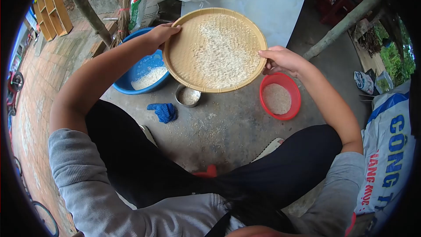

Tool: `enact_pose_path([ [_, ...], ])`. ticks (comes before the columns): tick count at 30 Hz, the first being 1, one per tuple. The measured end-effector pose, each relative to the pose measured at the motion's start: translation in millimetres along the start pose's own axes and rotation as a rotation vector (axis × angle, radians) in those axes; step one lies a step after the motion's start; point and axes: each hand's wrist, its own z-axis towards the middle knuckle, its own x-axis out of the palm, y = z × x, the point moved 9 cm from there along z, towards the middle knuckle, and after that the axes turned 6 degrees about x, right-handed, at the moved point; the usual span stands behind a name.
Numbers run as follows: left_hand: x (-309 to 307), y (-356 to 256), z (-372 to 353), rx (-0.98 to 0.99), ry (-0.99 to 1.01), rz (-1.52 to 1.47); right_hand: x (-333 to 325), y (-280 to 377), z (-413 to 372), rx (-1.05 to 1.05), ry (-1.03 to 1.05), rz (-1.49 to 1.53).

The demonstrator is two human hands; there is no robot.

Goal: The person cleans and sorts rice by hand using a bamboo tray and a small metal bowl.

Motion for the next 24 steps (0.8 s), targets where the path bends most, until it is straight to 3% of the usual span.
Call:
enact_pose_path([
  [3,20,13,-4,-0.057,-0.135,0.040,-17,-15,9,0.050,-0.050,0.085],
  [5,60,10,-15,-0.092,0.128,0.148,-40,-48,23,0.144,-0.163,0.092],
  [7,61,24,-10,-0.159,0.057,0.098,-32,-45,22,0.139,-0.169,0.042],
  [11,3,12,-4,-0.064,0.029,0.082,7,-7,3,-0.001,0.030,0.011],
  [13,-1,14,-10,-0.122,-0.114,0.063,3,-1,-6,0.005,0.013,0.049],
  [15,19,19,-6,-0.091,-0.083,0.123,-15,-20,10,0.031,-0.037,0.067],
  [17,62,9,-17,-0.028,0.136,0.144,-37,-54,29,0.098,-0.120,-0.019],
  [20,42,9,-12,-0.047,0.119,0.244,-18,-46,22,0.108,-0.145,0.016],
  [22,4,14,-2,-0.012,0.140,0.313,7,-13,8,0.019,-0.006,-0.002],
  [24,-3,20,-4,-0.054,0.026,0.138,9,-2,0,-0.019,0.063,-0.005],
])
